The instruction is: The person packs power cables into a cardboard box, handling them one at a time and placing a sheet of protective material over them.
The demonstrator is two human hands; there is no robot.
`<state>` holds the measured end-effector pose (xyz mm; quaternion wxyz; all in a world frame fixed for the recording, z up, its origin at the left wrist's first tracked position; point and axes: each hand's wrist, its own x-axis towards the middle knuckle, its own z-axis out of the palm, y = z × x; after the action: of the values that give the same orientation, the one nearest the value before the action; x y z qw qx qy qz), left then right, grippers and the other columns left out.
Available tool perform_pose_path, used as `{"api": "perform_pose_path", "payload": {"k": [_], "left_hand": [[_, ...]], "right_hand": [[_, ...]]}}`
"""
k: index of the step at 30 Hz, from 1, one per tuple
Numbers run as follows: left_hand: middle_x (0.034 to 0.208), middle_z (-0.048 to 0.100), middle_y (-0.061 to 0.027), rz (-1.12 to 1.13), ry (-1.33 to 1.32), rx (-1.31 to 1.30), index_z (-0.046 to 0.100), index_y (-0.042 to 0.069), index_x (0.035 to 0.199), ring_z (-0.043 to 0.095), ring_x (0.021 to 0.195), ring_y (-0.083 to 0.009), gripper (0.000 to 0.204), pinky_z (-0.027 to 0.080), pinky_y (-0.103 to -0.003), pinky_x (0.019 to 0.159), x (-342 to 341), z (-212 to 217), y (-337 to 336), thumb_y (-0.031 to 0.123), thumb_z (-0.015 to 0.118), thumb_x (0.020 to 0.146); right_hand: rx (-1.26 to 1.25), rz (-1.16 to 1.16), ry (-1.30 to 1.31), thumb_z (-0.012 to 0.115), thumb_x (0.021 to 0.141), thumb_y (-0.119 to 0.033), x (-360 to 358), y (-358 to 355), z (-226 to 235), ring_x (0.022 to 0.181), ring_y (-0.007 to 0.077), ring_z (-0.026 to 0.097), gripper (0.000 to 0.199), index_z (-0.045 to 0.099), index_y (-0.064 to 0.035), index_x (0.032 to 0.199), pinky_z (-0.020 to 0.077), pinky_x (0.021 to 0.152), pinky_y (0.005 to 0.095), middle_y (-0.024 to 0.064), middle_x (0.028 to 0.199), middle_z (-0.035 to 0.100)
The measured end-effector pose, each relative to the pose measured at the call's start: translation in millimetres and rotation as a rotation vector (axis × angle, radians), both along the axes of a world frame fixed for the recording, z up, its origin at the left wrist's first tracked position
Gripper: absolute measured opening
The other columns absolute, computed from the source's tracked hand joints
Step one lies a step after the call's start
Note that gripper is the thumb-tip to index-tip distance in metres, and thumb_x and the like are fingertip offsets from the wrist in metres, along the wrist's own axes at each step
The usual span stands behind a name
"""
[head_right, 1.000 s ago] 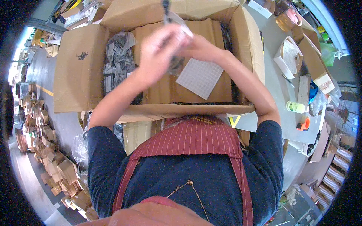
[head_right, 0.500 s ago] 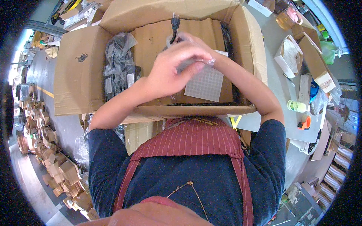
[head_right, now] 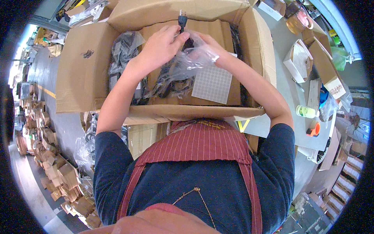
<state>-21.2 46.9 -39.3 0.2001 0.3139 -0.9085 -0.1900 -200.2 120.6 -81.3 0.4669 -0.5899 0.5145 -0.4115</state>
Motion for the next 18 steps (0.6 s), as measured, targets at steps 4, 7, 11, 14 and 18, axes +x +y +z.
{"api": "perform_pose_path", "payload": {"k": [4,7,11,14,18], "left_hand": [[0.107,0.065,-0.0216,0.012,0.037,0.15,0.06,-0.002,0.111,0.065,0.091,-0.0347,0.036,0.051,-0.04,0.08,-3.8,13.2,-1.3,0.029,0.061,0.093],[0.099,0.067,-0.0197,0.023,0.133,0.067,0.06,-0.002,0.104,0.066,0.086,-0.0324,0.029,0.052,-0.039,0.075,-0.8,2.2,-7.3,0.024,0.063,0.091],[0.092,0.066,-0.0194,0.046,0.139,-0.033,0.057,-0.002,0.091,0.065,0.084,-0.0356,0.025,0.052,-0.041,0.074,-1.7,-4.3,-12.2,0.022,0.065,0.088],[0.09,0.066,-0.0203,0.061,0.021,-0.067,0.057,-0.001,0.09,0.064,0.084,-0.0385,0.027,0.05,-0.045,0.072,0.4,-8.2,-20.7,0.025,0.063,0.089],[0.087,0.065,-0.0217,-0.028,-0.028,0.005,0.061,0.001,0.096,0.063,0.084,-0.0404,0.029,0.048,-0.048,0.071,-0.6,-5.1,-18.8,0.03,0.06,0.09]], "right_hand": [[-0.046,0.006,-0.262,0.074,0.065,-0.004,-9.7,-2.5,-13.5,0.095,0.0146,0.06,0.073,0.051,-0.002,0.134,0.0499,0.085,0.0307,0.0064,0.114,0.061],[0.018,-0.002,-0.222,0.075,0.06,-0.003,-5.9,2.6,0.9,0.1,0.0163,0.059,0.078,0.052,-0.0008,0.134,0.0481,0.09,0.0308,0.0078,0.116,0.061],[0.091,0.026,-0.361,0.073,0.06,-0.004,-9.9,4.5,1.4,0.104,0.0165,0.056,0.074,0.053,0.0008,0.132,0.0461,0.09,0.0296,0.0081,0.115,0.06],[0.035,0.026,-0.373,0.071,0.061,-0.005,-8.0,4.0,0.3,0.101,0.016,0.055,0.071,0.055,0.0007,0.13,0.0461,0.087,0.0294,0.0071,0.112,0.06],[0.038,0.008,-0.354,0.07,0.061,-0.006,-7.9,4.6,4.2,0.099,0.0154,0.055,0.066,0.057,0.0008,0.125,0.0458,0.084,0.0288,0.0062,0.108,0.06]]}}
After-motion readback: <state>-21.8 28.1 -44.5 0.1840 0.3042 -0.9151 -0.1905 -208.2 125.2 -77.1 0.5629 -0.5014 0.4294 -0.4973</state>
